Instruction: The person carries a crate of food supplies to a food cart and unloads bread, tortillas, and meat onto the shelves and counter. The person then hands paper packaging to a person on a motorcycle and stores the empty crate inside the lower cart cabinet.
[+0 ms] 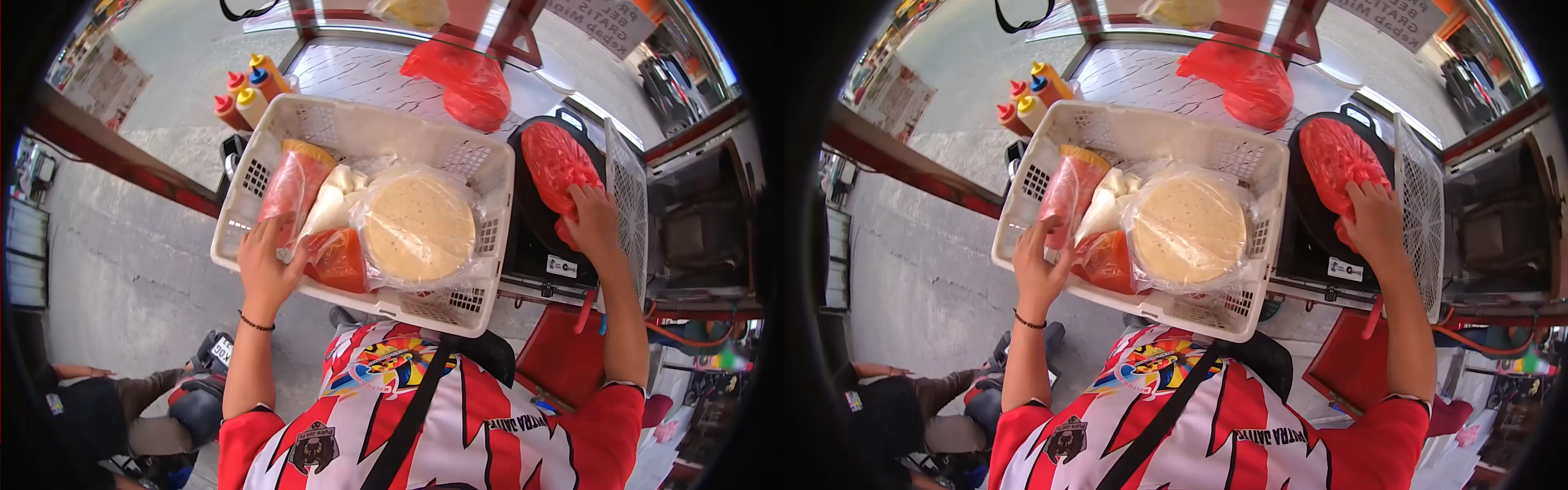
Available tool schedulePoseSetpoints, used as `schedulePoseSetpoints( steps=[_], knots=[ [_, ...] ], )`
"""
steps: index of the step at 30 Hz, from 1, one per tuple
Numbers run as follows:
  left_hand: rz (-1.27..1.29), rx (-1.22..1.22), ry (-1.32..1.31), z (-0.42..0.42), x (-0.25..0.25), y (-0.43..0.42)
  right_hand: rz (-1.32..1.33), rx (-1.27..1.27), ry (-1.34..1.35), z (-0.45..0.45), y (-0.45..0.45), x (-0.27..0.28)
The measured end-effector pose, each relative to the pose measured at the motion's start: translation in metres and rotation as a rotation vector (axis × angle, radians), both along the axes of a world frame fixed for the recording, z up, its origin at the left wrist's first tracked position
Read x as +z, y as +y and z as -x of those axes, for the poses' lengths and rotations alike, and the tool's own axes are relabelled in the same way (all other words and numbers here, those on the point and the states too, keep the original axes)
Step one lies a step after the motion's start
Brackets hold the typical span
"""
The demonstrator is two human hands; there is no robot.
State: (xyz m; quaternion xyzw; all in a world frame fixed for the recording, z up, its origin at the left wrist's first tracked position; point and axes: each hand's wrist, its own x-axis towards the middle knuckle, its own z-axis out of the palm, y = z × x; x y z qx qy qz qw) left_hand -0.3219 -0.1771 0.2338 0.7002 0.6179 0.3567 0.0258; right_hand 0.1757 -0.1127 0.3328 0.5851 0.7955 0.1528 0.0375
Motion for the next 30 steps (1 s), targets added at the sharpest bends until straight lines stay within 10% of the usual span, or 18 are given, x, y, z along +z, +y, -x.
schedulePoseSetpoints(
  steps=[13, 30],
  knots=[
    [0.231, -0.221, -0.039, -0.02, 0.001, -0.003, 0.339, 0.622, 0.459, 0.237, 0.052, -0.047],
    [-0.536, -0.206, -0.421, -0.045, 0.161, 0.218, 0.14, 0.31, 1.107, 0.111, -0.006, -0.038]
  ],
)
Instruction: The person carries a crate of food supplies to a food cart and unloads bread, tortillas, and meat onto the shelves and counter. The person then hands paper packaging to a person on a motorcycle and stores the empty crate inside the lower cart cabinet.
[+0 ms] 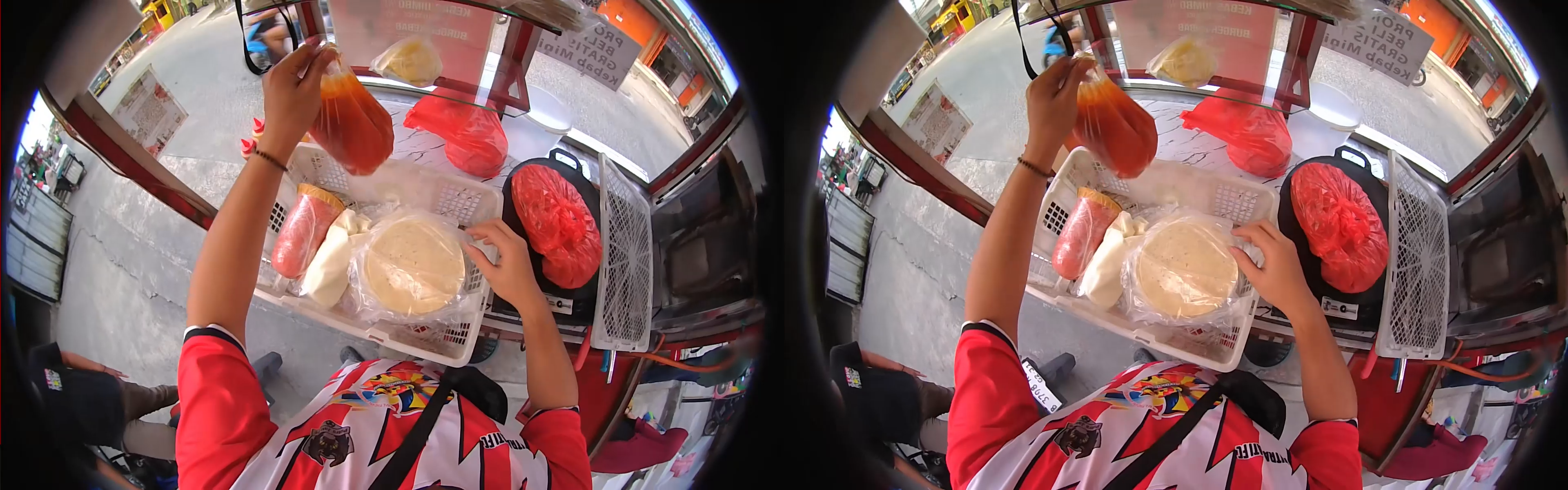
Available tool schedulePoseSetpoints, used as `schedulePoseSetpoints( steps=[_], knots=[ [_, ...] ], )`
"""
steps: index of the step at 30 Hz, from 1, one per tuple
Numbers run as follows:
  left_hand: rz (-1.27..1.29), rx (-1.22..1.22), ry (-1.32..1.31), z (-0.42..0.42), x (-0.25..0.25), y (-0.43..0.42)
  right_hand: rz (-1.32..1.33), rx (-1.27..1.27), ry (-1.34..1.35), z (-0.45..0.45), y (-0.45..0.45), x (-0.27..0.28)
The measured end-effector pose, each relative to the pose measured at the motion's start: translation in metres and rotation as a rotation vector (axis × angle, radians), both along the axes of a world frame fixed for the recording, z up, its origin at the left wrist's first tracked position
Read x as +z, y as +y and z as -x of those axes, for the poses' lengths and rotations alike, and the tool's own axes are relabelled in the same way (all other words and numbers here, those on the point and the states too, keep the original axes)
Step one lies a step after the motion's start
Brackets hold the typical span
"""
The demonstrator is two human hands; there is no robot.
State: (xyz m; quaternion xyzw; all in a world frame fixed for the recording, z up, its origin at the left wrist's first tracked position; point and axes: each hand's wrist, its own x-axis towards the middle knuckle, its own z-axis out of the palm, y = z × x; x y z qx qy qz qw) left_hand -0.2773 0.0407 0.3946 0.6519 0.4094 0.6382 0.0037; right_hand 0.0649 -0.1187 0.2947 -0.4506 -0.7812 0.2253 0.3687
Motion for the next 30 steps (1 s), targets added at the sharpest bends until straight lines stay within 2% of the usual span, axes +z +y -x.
schedulePoseSetpoints(
  steps=[3, 6, 8, 10, 13, 16, 18, 21, 25, 28, 30],
  knots=[
    [0.263, 0.049, 0.183, 0.011, -0.037, 0.049, -0.02, -0.027, 0.003, -0.014, -0.015, -0.004],
    [0.381, 0.124, 0.433, 0.014, -0.104, 0.091, -0.051, 0.006, -0.004, -0.015, -0.019, -0.01],
    [0.441, 0.243, 0.741, 0.007, -0.128, 0.082, -0.029, 0.029, -0.043, -0.008, -0.018, -0.01],
    [0.484, 0.201, 0.438, 0.008, -0.143, 0.086, -0.022, 0.061, -0.074, 0.0, -0.011, -0.009],
    [0.505, 0.111, 0.5, 0.014, -0.119, 0.023, -0.007, 0.124, -0.105, 0.017, -0.001, -0.012],
    [0.652, -0.13, 0.688, 0.028, -0.132, -0.029, -0.015, 0.161, -0.136, 0.037, 0.012, -0.018],
    [0.787, 0.026, 0.954, 0.013, -0.159, -0.05, -0.054, 0.166, -0.159, 0.049, 0.023, -0.03],
    [0.796, 0.101, 1.143, -0.014, -0.16, -0.066, -0.113, 0.143, -0.167, 0.06, 0.034, -0.045],
    [0.707, 0.053, 1.136, -0.001, -0.185, -0.059, -0.159, 0.101, -0.141, 0.058, 0.032, -0.048],
    [0.791, 0.068, 1.143, -0.009, -0.163, -0.071, -0.16, 0.102, -0.11, 0.056, 0.034, -0.045],
    [0.664, 0.019, 0.842, 0.004, -0.163, -0.084, -0.165, 0.094, -0.092, 0.053, 0.031, -0.046]
  ],
)
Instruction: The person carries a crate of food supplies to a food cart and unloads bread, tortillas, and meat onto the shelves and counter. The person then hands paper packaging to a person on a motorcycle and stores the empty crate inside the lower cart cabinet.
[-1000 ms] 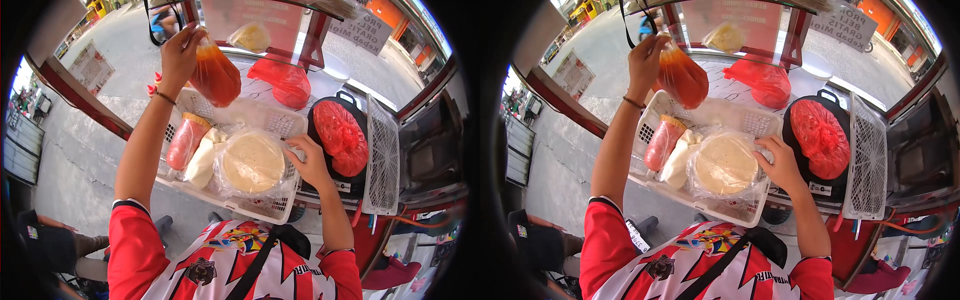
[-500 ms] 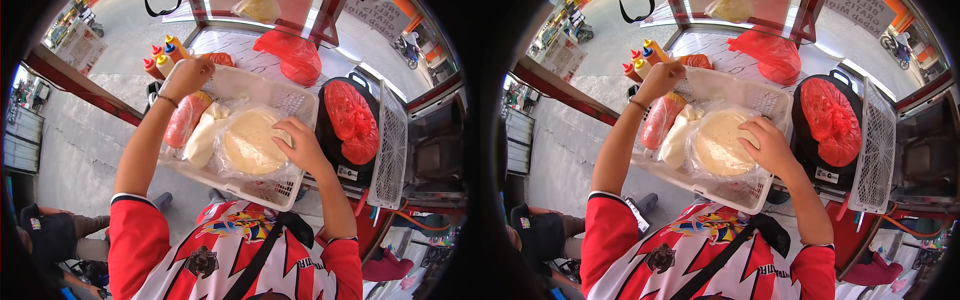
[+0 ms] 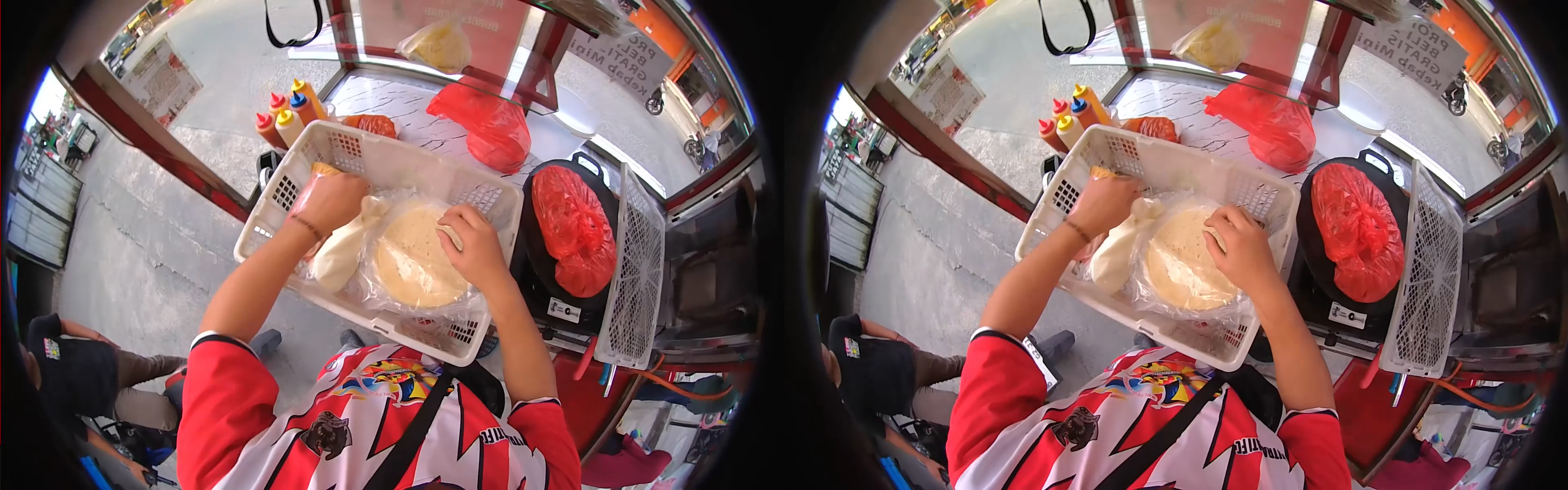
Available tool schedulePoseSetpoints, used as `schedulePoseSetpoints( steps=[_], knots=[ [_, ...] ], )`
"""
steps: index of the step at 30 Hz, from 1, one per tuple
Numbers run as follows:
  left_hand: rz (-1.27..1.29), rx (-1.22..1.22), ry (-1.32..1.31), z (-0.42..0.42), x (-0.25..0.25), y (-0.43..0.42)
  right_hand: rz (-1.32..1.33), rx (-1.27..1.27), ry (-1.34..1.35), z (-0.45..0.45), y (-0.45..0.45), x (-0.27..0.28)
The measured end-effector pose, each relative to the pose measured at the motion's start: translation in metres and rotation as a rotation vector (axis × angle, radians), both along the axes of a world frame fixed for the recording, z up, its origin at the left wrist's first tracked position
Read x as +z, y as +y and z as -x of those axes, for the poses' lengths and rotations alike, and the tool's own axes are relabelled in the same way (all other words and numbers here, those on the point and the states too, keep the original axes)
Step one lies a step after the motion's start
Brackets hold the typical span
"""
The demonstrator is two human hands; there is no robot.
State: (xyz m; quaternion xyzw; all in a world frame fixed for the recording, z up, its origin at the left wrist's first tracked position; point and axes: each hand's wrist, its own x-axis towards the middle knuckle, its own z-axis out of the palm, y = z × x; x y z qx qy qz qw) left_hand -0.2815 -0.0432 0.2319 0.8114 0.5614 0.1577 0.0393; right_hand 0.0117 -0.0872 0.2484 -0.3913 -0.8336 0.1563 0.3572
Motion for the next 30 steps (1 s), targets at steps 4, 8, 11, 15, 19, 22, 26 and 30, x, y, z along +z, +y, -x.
schedulePoseSetpoints(
  steps=[4, 8, 11, 15, 19, 22, 26, 30],
  knots=[
    [-0.141, 0.116, -0.391, 0.019, 0.068, -0.035, -0.038, -0.042, 0.062, -0.002, -0.001, 0.004],
    [-0.254, -0.048, -0.674, -0.012, 0.138, -0.019, -0.025, -0.041, 0.134, -0.001, -0.001, 0.003],
    [-0.25, -0.008, -0.821, -0.029, 0.184, 0.034, -0.044, -0.113, 0.192, -0.001, 0.001, 0.005],
    [0.004, 0.174, -1.35, 0.004, 0.18, 0.121, -0.057, -0.152, 0.212, -0.003, -0.001, 0.007],
    [0.258, 0.389, -1.532, 0.049, 0.074, 0.16, -0.09, -0.142, 0.228, -0.005, -0.001, 0.006],
    [0.277, 0.528, -1.244, 0.061, 0.036, 0.144, -0.088, -0.139, 0.186, -0.005, 0.0, 0.006],
    [0.216, 0.37, -1.188, 0.066, 0.052, 0.073, -0.026, -0.126, 0.079, -0.006, 0.002, -0.002],
    [0.132, 0.206, -0.947, 0.072, 0.051, -0.036, 0.057, -0.034, -0.081, -0.003, 0.006, -0.008]
  ],
)
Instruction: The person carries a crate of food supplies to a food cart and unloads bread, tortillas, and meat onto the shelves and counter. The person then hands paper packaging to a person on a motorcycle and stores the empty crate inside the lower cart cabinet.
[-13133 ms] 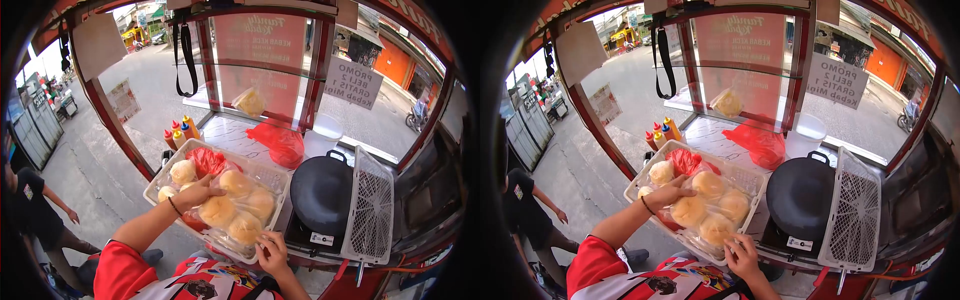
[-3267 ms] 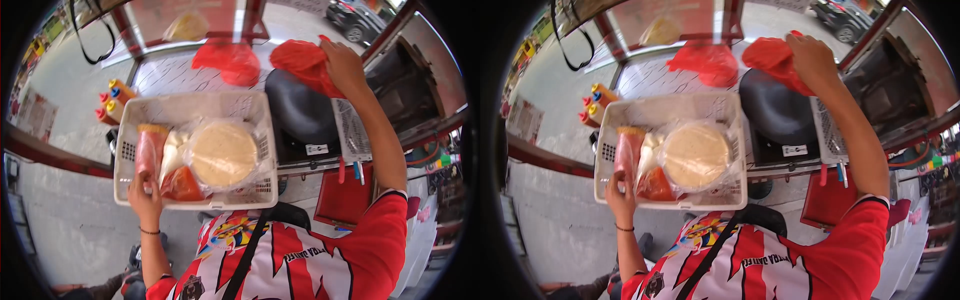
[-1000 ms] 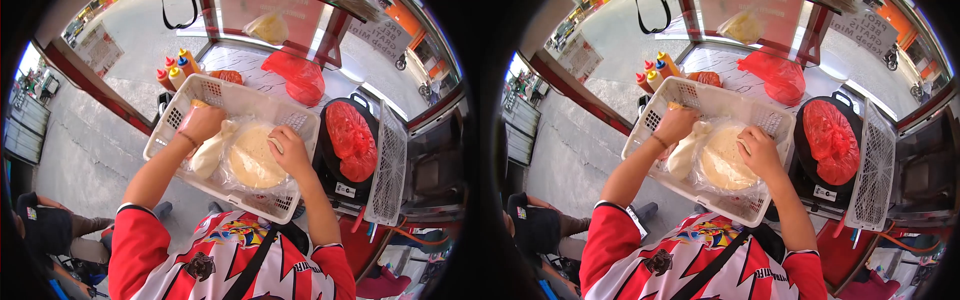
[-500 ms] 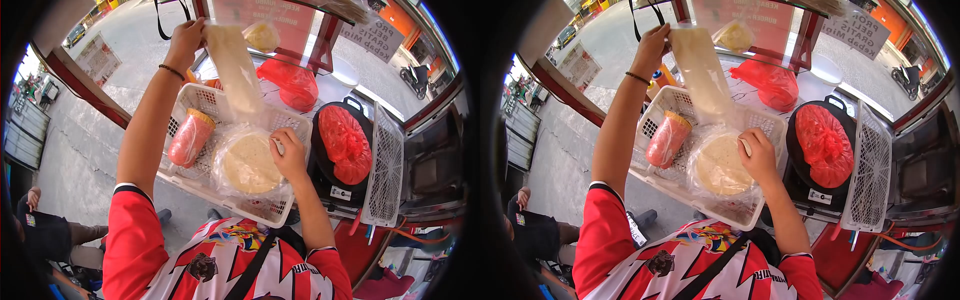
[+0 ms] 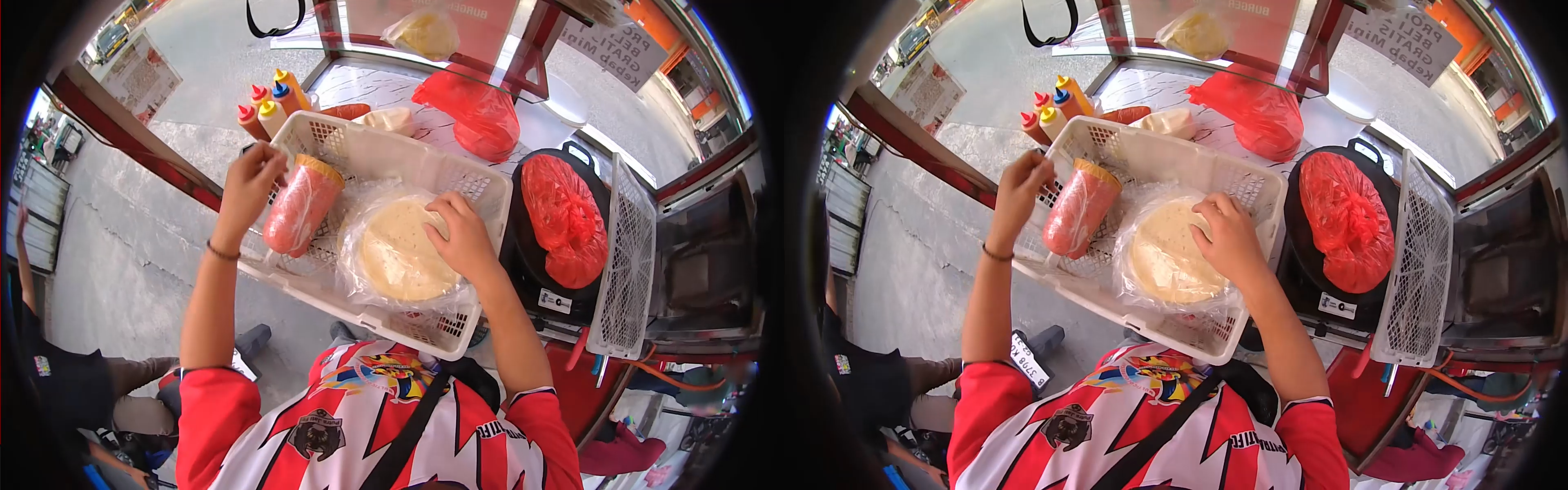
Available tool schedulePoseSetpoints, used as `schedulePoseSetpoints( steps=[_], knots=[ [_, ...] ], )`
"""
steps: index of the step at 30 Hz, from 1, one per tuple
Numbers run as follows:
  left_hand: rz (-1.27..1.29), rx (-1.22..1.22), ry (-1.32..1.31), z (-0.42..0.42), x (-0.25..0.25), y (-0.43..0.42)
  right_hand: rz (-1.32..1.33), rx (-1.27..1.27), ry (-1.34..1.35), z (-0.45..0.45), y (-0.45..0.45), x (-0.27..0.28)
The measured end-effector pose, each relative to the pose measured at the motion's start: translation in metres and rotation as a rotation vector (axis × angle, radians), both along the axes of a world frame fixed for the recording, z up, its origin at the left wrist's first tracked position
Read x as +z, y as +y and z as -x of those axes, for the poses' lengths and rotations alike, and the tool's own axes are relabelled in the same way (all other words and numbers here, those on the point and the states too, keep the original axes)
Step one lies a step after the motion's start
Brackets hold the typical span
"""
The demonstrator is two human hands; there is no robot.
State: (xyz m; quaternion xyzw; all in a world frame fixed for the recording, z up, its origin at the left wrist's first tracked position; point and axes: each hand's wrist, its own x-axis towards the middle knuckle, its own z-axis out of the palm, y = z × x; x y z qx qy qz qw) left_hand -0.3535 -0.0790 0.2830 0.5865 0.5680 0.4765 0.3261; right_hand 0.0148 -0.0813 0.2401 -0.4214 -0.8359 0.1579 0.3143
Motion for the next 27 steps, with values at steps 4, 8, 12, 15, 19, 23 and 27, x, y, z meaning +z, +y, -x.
schedulePoseSetpoints(
  steps=[4, 8, 12, 15, 19, 23, 27],
  knots=[
    [-0.041, 0.072, 0.314, -0.009, -0.037, -0.086, -0.015, 0.148, -0.182, 0.02, 0.014, 0.01],
    [-0.121, 0.176, 0.429, -0.024, -0.056, -0.099, 0.095, 0.371, -0.374, 0.063, 0.054, 0.002],
    [-0.167, 0.249, 0.448, -0.025, -0.056, -0.1, 0.326, 0.54, -0.698, 0.087, 0.061, 0.004],
    [-0.174, 0.257, 0.435, -0.02, -0.058, -0.102, 0.339, 0.648, -0.747, 0.092, 0.072, 0.009],
    [-0.2, 0.263, 0.443, -0.018, -0.062, -0.098, 0.345, 0.708, -0.86, 0.103, 0.077, 0.014],
    [-0.207, 0.287, 0.453, -0.017, -0.063, -0.098, 0.39, 0.787, -0.867, 0.1, 0.073, 0.021],
    [-0.211, 0.298, 0.447, -0.017, -0.062, -0.096, 0.416, 0.751, -0.908, 0.112, 0.066, 0.03]
  ],
)
